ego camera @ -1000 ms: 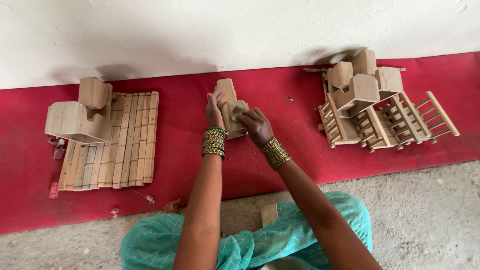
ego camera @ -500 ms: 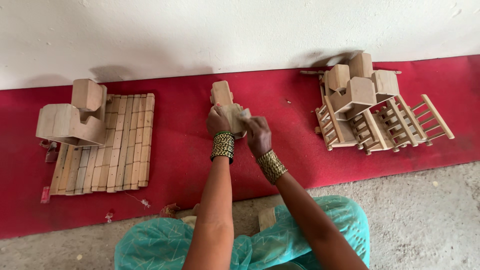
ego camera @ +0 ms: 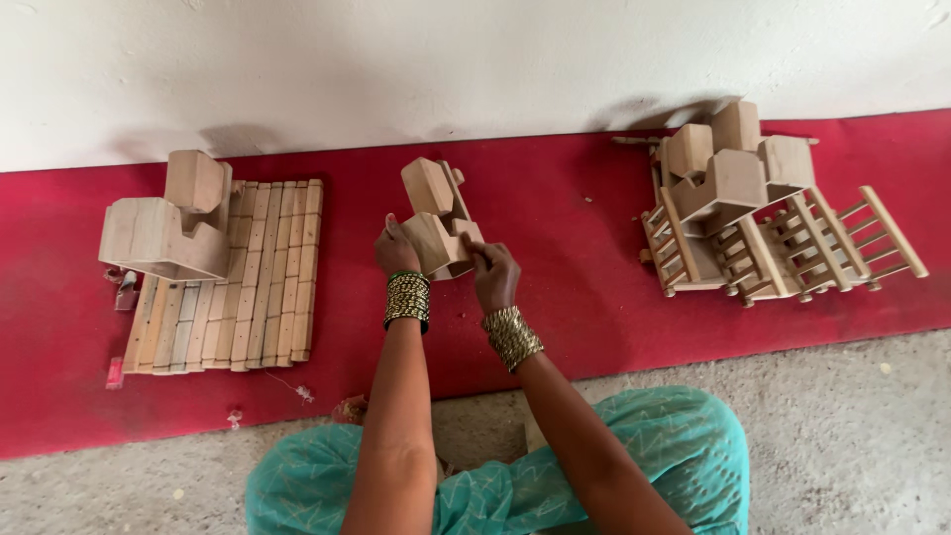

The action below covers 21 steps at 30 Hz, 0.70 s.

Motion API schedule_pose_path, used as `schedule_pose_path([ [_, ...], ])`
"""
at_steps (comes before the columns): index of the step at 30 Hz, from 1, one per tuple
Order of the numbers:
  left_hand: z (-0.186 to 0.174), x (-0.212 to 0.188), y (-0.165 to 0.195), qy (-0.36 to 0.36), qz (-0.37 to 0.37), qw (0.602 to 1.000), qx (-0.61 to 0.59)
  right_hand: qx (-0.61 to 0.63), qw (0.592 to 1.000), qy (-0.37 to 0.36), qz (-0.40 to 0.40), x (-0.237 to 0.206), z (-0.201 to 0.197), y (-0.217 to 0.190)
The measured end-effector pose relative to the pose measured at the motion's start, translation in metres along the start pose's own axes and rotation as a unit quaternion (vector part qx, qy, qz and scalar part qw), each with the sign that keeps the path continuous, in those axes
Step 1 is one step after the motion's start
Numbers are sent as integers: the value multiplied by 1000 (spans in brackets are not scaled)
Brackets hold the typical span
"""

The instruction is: The person sits on a red floor mat and aligns small wooden planks into a flat base, then places and arranges miniature wooden toy furniture pieces, including toy beds and chairs, onto and around the base, repositioning pieces one at a time.

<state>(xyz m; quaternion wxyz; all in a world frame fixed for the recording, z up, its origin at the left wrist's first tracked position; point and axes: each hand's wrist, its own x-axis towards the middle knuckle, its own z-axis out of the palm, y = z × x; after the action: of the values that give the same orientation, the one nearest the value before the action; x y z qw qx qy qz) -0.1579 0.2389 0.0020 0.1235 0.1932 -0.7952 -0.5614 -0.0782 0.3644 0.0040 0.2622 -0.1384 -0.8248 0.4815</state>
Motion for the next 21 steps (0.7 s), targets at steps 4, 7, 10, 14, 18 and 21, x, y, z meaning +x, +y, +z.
schedule_pose_path([
  [4, 0, 2, -5, -14, -14, 1000, 17, -57, 997, -20, 44, 21, 12, -16],
  [7, 0, 3, -7, 31, 89, 994, -54, -40, 997, -28, -55, 23, 19, -25],
  [10, -4, 4, -9, -30, -43, 999, -9, -9, 993, -16, -117, 13, 18, -22],
  [14, -5, 3, -9, -14, -29, 999, -13, -76, 997, -8, -5, 23, 11, -3],
  [18, -2, 4, -11, -13, -52, 999, 8, -96, 995, -2, -43, 44, 21, -5],
  [21, -4, 6, -15, 0, -41, 999, -3, -17, 998, -21, -57, 33, 27, -13],
])
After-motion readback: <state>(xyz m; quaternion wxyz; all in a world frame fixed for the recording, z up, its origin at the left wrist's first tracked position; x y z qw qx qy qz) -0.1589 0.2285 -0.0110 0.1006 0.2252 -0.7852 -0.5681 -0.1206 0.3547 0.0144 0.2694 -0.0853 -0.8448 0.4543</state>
